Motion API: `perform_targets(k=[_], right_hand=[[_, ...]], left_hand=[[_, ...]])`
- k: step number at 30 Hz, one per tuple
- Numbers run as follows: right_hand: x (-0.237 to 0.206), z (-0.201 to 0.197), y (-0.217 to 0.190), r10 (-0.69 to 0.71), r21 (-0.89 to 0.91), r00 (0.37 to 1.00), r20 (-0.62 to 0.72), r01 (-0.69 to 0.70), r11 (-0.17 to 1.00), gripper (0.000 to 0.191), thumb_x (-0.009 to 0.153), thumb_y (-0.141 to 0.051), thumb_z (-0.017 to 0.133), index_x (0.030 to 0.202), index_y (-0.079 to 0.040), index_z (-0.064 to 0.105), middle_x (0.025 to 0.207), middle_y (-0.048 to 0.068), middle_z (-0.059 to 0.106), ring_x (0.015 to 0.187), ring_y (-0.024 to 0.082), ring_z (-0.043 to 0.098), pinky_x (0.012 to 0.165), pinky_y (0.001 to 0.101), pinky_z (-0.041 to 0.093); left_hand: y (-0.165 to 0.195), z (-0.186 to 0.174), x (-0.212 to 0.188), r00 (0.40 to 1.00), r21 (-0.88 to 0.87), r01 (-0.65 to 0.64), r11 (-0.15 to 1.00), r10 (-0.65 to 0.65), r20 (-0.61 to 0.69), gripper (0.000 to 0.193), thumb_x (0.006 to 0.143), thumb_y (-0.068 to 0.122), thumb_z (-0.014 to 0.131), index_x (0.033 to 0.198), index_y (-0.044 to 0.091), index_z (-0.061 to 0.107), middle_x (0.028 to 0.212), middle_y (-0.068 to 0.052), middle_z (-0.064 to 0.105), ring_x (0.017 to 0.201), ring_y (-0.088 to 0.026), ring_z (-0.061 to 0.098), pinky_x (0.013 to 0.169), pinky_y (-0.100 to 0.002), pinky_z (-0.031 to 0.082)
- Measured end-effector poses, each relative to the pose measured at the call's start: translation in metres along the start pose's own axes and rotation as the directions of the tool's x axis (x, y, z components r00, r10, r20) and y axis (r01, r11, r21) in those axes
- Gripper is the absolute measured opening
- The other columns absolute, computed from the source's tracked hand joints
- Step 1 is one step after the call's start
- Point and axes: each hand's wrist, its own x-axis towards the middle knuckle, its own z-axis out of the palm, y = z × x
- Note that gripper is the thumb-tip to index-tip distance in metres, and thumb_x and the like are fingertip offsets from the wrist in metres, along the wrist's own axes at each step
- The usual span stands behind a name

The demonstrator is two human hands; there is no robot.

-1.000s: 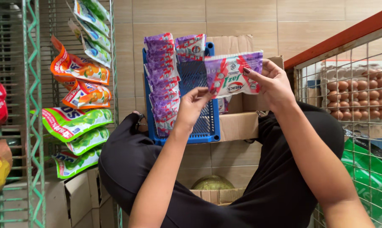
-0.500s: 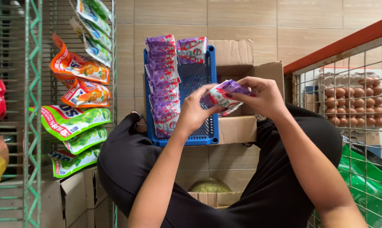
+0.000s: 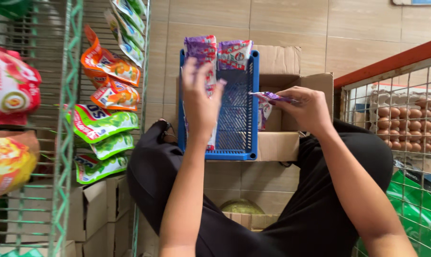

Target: The person sits on the floor of a store aisle and takes small detergent sachets out of an open cardboard box, stacking and arranging them in rows inside a blue plastic basket. They handle the sachets one at a time, aligning them into neat piles in the basket.

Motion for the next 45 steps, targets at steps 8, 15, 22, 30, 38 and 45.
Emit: perform_targets(k=[8, 15, 22, 30, 38, 45], right_hand=[[0.084, 0.064, -0.001, -0.011, -0.209, 0.988, 0.153, 0.043, 0.977, 0.018, 0.089, -0.013, 0.08, 0.106, -0.005, 0.079, 0.09, 0.011, 0.077, 0.078, 0.019, 0.076, 0.072, 0.033, 0.057], [0.157, 0.114, -0.007, -0.129, -0.191, 0.982, 0.139, 0.154, 0.969, 0.017, 0.087, -0.013, 0.081, 0.101, -0.004, 0.079, 0.092, 0.012, 0.077, 0.084, 0.02, 0.076, 0.077, 0.0337, 0.059], [0.204, 0.123, 0.003, -0.243, -0.323, 0.962, 0.127, 0.272, 0.907, 0.019, 0.087, -0.011, 0.08, 0.105, -0.005, 0.079, 0.097, 0.017, 0.075, 0.085, 0.032, 0.073, 0.08, 0.0398, 0.057], [0.209, 0.123, 0.017, -0.359, -0.357, 0.927, 0.109, 0.374, 0.856, 0.018, 0.088, -0.004, 0.072, 0.106, -0.002, 0.077, 0.103, 0.016, 0.074, 0.092, 0.035, 0.071, 0.085, 0.0433, 0.056], [0.221, 0.122, 0.041, -0.362, -0.448, 0.908, 0.211, 0.42, 0.789, 0.008, 0.095, -0.01, 0.071, 0.101, -0.006, 0.074, 0.095, 0.008, 0.072, 0.096, 0.029, 0.067, 0.09, 0.0426, 0.044], [0.207, 0.125, 0.055, -0.371, -0.5, 0.925, 0.083, 0.36, 0.788, 0.019, 0.098, -0.013, 0.071, 0.116, -0.009, 0.073, 0.106, 0.009, 0.069, 0.106, 0.03, 0.063, 0.091, 0.0433, 0.042]], left_hand=[[-0.019, -0.041, 0.012, 0.985, -0.144, 0.17, 0.975, -0.169, 0.019, 0.024, 0.093, 0.019, 0.076, 0.115, 0.009, 0.073, 0.137, -0.015, 0.063, 0.131, -0.031, 0.057, 0.109, -0.041, 0.046], [-0.018, -0.071, 0.026, 0.958, -0.237, 0.288, 0.928, -0.283, 0.053, 0.025, 0.098, 0.022, 0.069, 0.119, 0.009, 0.071, 0.135, -0.009, 0.066, 0.128, -0.024, 0.063, 0.097, -0.039, 0.054], [-0.018, -0.069, 0.038, 0.94, -0.27, 0.341, 0.901, -0.329, 0.089, 0.027, 0.101, 0.024, 0.067, 0.123, 0.008, 0.07, 0.132, -0.007, 0.069, 0.119, -0.021, 0.069, 0.095, -0.037, 0.055], [-0.014, -0.046, 0.04, 0.945, -0.256, 0.326, 0.91, -0.308, 0.109, 0.026, 0.1, 0.021, 0.068, 0.122, 0.008, 0.07, 0.13, -0.006, 0.07, 0.113, -0.019, 0.071, 0.093, -0.034, 0.056], [-0.022, -0.046, 0.041, 0.945, -0.197, 0.325, 0.925, -0.307, 0.116, 0.026, 0.099, 0.019, 0.07, 0.123, 0.008, 0.07, 0.131, -0.007, 0.069, 0.118, -0.021, 0.069, 0.094, -0.035, 0.056], [-0.021, -0.056, 0.039, 0.946, -0.17, 0.312, 0.935, -0.289, 0.148, 0.029, 0.098, 0.021, 0.072, 0.124, 0.009, 0.069, 0.133, -0.006, 0.069, 0.121, -0.021, 0.068, 0.094, -0.037, 0.055]])
